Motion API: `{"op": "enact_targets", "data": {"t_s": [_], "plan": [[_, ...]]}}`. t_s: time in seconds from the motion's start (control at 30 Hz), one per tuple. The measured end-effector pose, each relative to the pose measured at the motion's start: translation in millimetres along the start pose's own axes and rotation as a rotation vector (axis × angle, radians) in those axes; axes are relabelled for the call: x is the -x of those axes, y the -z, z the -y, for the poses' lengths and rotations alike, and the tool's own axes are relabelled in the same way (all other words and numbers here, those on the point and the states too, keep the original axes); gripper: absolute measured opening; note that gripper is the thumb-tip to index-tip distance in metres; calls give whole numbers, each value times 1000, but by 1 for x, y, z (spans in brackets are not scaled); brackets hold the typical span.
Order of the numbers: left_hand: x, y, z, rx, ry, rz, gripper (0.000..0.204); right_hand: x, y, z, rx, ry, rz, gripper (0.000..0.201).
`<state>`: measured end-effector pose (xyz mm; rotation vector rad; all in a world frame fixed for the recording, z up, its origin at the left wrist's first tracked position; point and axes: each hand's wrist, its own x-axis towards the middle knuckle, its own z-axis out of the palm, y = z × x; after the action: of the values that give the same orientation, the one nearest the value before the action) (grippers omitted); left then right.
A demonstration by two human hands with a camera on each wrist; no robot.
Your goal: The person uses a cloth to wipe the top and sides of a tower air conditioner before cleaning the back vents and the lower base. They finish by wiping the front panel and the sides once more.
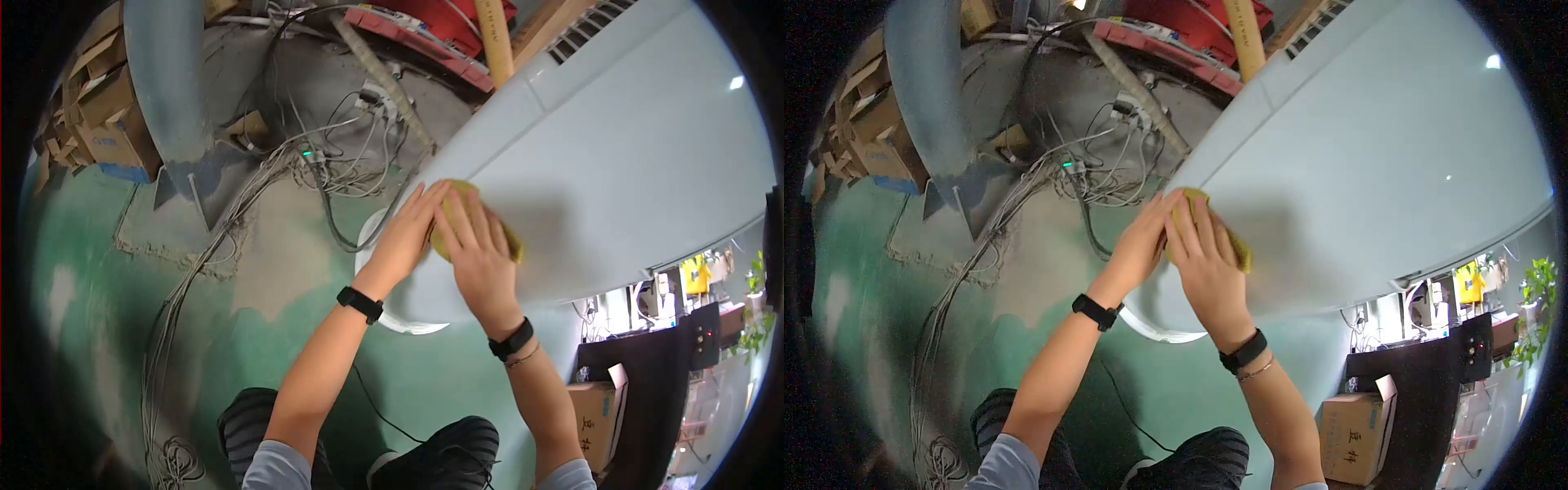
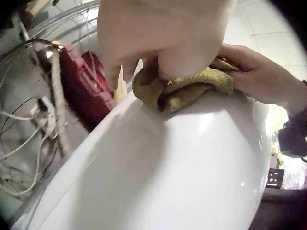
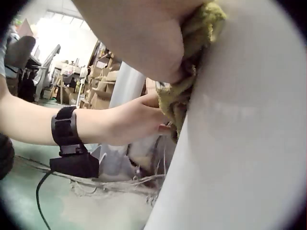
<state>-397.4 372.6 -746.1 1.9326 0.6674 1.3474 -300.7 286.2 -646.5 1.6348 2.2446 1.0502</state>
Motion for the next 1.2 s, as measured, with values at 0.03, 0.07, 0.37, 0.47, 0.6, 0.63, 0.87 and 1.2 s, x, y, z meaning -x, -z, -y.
{"op": "enact_targets", "data": {"t_s": [0.03, 0.07, 0.37, 0.47, 0.6, 0.63, 0.87, 1.2], "plan": [[16, -4, 12, -1, 66, 25, 60, 4, -15, 13, -24, 3, 18, 52], [31, -11, 24, 13, 97, 24, 60, 9, -30, 25, -46, 6, 36, 53], [88, -51, 100, 168, 278, 18, 62, 28, -99, 90, 57, 34, 171, 58], [106, -70, 121, 554, 433, -37, 61, 41, -119, 105, 38, 52, 187, 58], [149, -71, 120, 265, 480, 35, 52, 79, -146, 127, -180, 59, 171, 56], [156, -68, 116, 42, 462, 73, 49, 88, -154, 133, -247, 60, 159, 55], [134, -45, 88, 14, 304, 169, 42, 120, -122, 83, -221, 231, 49, 52], [29, 1, -54, -127, -470, -49, 41, 134, -28, -18, 43, -153, -445, 36]]}}
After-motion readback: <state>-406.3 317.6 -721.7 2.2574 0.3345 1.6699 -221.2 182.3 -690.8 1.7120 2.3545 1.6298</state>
